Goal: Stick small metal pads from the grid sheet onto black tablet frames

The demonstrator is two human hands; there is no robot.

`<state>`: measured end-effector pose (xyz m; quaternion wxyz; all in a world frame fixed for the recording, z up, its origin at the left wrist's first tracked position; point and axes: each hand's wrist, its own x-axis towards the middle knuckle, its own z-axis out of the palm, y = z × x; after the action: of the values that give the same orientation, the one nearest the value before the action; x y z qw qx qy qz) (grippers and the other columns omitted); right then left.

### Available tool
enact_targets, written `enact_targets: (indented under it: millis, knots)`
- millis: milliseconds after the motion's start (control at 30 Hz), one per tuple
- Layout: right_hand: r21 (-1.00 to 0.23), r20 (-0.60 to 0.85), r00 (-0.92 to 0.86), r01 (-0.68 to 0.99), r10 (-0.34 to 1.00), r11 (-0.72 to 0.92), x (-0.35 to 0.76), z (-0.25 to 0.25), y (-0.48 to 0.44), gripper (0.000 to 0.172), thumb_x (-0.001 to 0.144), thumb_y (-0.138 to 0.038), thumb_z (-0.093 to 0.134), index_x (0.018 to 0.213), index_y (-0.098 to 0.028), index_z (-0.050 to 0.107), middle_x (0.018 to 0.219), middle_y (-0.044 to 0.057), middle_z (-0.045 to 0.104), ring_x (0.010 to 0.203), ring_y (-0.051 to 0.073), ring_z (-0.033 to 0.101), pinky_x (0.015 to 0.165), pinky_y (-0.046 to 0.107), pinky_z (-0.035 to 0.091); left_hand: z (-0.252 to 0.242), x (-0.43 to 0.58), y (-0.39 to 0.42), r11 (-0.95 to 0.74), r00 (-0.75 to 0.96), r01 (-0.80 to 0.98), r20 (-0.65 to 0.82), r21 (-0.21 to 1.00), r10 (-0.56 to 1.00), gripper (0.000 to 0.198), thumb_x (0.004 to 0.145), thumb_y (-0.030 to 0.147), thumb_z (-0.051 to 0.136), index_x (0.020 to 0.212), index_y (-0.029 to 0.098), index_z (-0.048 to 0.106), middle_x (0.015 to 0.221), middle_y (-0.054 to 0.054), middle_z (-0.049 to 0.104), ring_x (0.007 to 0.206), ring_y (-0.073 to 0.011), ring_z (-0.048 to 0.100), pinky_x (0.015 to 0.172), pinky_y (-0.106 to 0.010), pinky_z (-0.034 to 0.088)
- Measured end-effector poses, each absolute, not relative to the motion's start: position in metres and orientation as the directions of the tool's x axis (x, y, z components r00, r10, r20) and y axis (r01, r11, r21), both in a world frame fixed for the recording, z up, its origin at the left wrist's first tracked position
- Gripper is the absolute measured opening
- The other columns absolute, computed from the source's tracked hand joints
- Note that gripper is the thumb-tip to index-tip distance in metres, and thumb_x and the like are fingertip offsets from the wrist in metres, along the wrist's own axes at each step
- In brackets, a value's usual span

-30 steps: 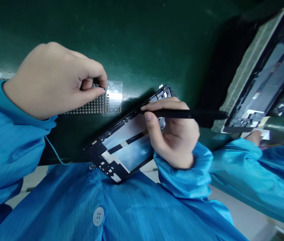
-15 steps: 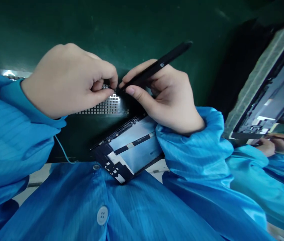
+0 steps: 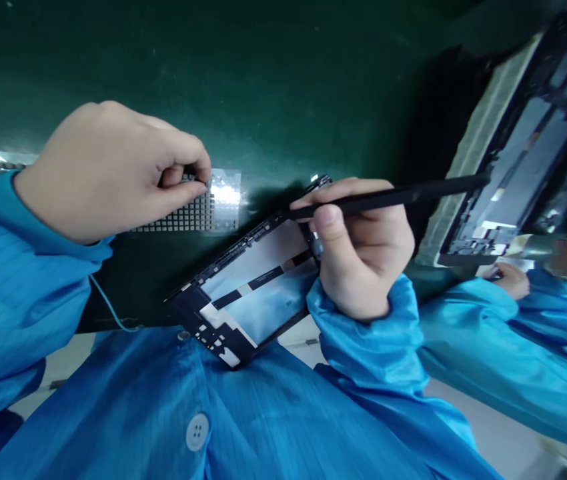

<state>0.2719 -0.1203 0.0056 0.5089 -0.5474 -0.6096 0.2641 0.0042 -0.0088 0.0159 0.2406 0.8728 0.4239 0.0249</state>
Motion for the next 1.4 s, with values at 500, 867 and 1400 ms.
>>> enact_targets:
  millis: [500,867,1400]
  knots:
    - [-0.841,0.029,-0.362,0.494,0.932,0.219,0.256,0.009,-0.059,0.031,0.108,-0.061,0.073,0.113,-0.031,0.079,0.115,0.004,0.087,0.109,0.028,0.084,0.105,0.048,0.074,0.017,0.005,-0.006,-0.520,0.636,0.751,-0.233,0.407,0.735,0.041,0.103,0.052,0.049,0.117,0.034,0.083,0.092,-0.002,0.078,0.083,-0.0238,0.067,0.080,-0.038,0.046]
    - [-0.970,0.140,-0.037,0.197,0.989,0.144,0.267,0.017,-0.086,0.007,0.108,-0.031,0.081,0.114,-0.030,0.085,0.101,-0.002,0.087,0.085,0.016,0.079,0.083,0.034,0.071,0.014,0.010,-0.006,-0.465,0.602,0.761,-0.225,0.451,0.766,0.022,0.098,0.043,0.072,0.108,0.030,0.087,0.083,0.000,0.072,0.083,-0.0242,0.069,0.095,-0.043,0.056]
    - [-0.834,0.286,-0.013,0.489,0.958,0.256,0.287,0.000,-0.131,0.012,0.112,-0.026,0.073,0.122,-0.030,0.078,0.107,0.002,0.083,0.099,0.022,0.082,0.091,0.043,0.069,0.004,-0.001,-0.010,-0.562,0.672,0.655,-0.049,0.505,0.739,0.100,0.099,0.084,0.018,0.116,0.011,0.085,0.085,0.005,0.063,0.106,-0.0262,0.081,0.104,-0.063,0.054]
